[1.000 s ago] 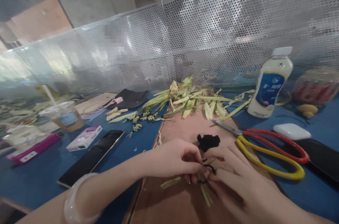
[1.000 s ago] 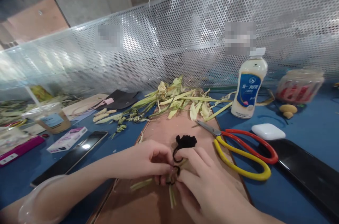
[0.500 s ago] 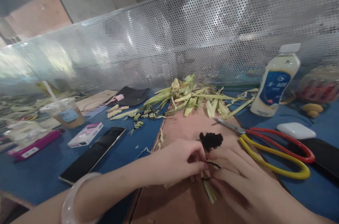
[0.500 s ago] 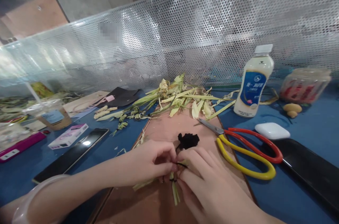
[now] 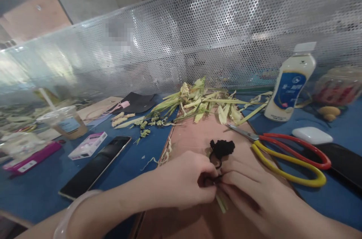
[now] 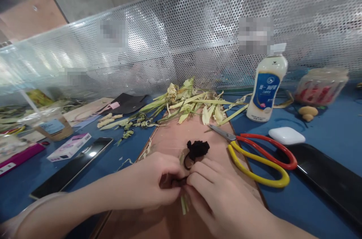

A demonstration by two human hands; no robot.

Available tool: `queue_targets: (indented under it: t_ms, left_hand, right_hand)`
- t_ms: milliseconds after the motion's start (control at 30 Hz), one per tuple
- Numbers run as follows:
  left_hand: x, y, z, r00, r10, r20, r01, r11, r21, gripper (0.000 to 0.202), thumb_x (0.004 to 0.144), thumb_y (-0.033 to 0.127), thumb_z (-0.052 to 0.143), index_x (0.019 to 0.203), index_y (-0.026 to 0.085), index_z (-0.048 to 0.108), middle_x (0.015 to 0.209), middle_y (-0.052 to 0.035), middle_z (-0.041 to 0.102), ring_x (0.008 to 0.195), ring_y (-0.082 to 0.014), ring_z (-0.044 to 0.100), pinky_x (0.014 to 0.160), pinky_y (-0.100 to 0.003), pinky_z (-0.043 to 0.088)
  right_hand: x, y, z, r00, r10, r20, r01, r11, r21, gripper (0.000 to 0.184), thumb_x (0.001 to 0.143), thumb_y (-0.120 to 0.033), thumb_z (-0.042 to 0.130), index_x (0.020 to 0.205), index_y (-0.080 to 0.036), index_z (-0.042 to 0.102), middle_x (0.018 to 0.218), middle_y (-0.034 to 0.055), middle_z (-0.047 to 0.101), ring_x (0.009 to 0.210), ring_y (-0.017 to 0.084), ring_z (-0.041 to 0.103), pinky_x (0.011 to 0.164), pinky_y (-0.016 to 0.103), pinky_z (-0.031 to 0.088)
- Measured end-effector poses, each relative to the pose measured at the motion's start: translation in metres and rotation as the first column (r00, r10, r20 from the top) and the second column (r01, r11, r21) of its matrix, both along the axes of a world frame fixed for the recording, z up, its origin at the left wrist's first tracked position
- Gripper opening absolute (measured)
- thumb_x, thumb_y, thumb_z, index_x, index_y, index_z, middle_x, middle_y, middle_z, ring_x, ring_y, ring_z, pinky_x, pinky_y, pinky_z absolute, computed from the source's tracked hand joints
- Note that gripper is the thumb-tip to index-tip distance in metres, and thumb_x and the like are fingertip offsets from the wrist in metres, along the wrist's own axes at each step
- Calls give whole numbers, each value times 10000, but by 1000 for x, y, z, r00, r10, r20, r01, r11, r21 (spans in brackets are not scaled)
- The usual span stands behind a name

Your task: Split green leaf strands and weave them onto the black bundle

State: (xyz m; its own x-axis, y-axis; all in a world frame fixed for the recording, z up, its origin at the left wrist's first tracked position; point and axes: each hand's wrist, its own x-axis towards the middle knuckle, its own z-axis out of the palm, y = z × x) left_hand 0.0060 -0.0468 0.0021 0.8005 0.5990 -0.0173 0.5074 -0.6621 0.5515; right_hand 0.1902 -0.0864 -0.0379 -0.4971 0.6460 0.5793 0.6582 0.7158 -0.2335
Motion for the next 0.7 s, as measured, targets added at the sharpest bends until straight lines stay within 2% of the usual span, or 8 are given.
queue_targets:
  t_ms: [167, 400, 567, 700]
  left_hand:
    - [3, 1, -3, 1000, -22, -2, 22, 998, 54, 27, 679, 104, 549, 672, 128, 560, 695, 5, 577, 629, -80, 476, 572, -181, 333]
    - [4, 1, -5, 999, -28, -16, 30, 992, 126, 87, 687, 110, 533, 619, 138, 487, 641, 19, 522, 590, -72, 428, 552, -180, 311]
    - [4, 1, -3, 998, -48, -32, 52, 988, 143, 156, 771, 161, 473, 618, 135, 492, 628, 14, 511, 583, -71, 422, 550, -186, 310]
    - [3, 3, 0, 998, -57, -35, 60, 992, 111, 169, 779, 177, 466, 622, 131, 503, 618, 19, 492, 581, -67, 421, 551, -181, 318]
  right_hand:
    - [-1, 1, -2, 1000, 10, 1, -10, 998, -56, 187, 831, -150, 400, 821, -206, 578, 784, 34, 588, 780, 172, 555, 672, 303, 463]
    - [-1, 5, -8, 1000, -20, -15, 18, 993, -115, 147, 834, -184, 438, 760, -199, 564, 794, 26, 594, 766, 166, 555, 669, 303, 454]
    - [1, 4, -6, 994, -28, -102, -3, 955, -296, 160, 868, -213, 410, 837, -217, 567, 861, 15, 600, 851, 153, 546, 734, 284, 447]
    - [4, 2, -7, 991, -106, -81, 66, 918, -391, 189, 872, -188, 376, 849, -230, 559, 846, 5, 594, 801, 145, 554, 696, 281, 445]
